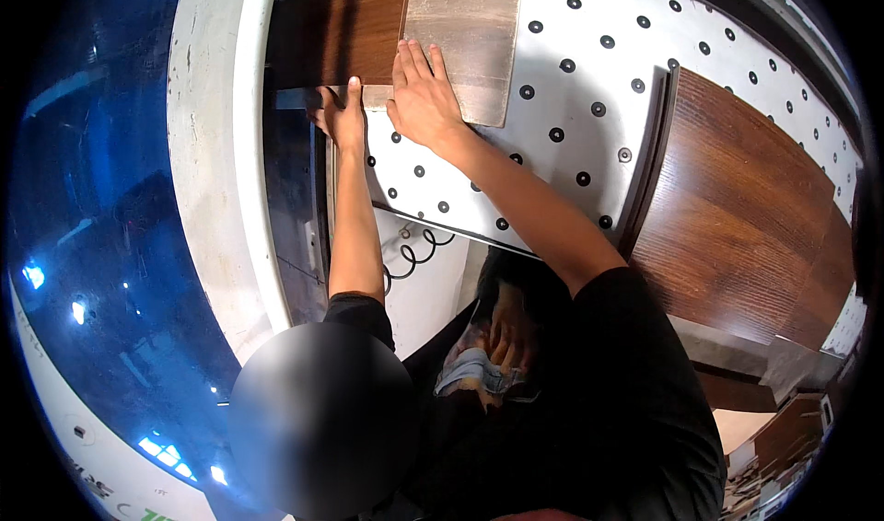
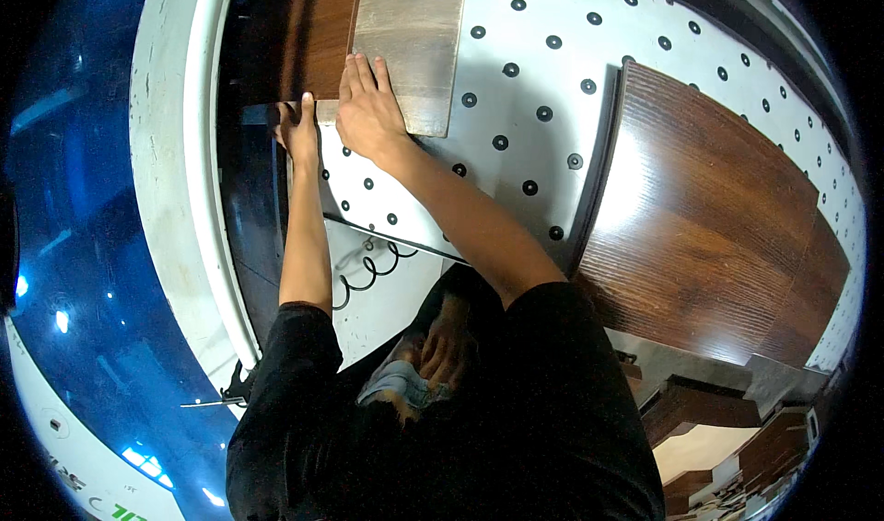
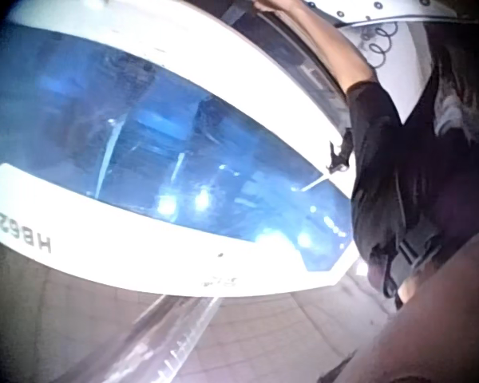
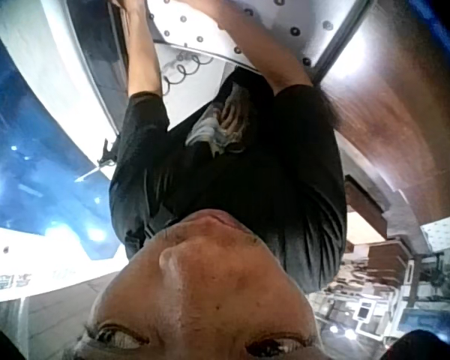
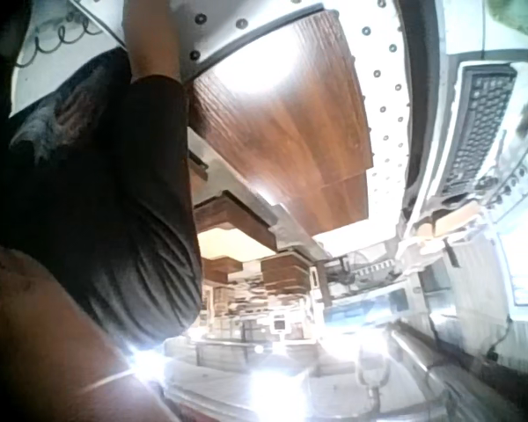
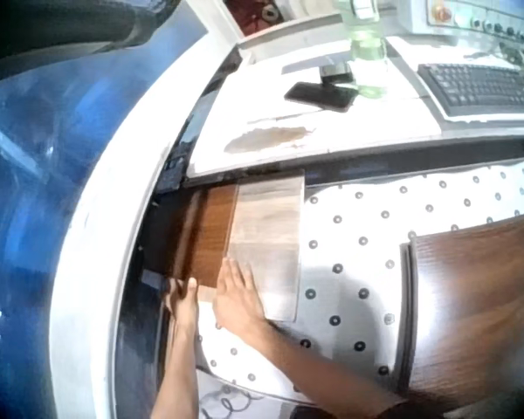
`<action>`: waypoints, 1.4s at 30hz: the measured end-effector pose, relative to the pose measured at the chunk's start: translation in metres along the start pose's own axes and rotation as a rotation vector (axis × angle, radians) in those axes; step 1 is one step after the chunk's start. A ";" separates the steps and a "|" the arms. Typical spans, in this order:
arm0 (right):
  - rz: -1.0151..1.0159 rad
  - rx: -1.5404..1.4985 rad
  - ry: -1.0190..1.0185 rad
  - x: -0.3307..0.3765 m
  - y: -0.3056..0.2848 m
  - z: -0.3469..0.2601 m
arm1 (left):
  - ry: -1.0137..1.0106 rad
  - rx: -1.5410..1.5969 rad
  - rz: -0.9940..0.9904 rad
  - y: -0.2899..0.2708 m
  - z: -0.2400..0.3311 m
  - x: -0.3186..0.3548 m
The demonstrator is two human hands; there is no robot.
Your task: The person places rectangular wooden panels onto a perforated metal workbench, aligns them, and uses a handheld air gun to blow off dust or debris. The person then picks up the treated panels and stacks them on a nearby surface. This cycle of placing, cleaning, and stacking is repeated for multiple panels.
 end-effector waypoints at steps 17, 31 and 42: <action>0.035 0.016 -0.021 -0.002 0.003 -0.005 | -0.013 -0.123 0.066 0.000 0.000 -0.001; -0.053 -0.141 0.018 0.006 -0.016 -0.011 | -0.020 -0.096 0.010 -0.013 0.016 0.009; -0.396 -0.055 -0.415 0.095 -0.360 -0.265 | 0.114 -0.089 0.036 -0.012 -0.005 0.047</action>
Point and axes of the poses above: each hand's wrist, its own x-axis away from the middle knuckle, its own y-axis out of the palm, z = x × y, the point moved 1 cm from there along -x, towards the middle knuckle, and after that the axes turned 1 degree about -x, right-handed, at the moved point
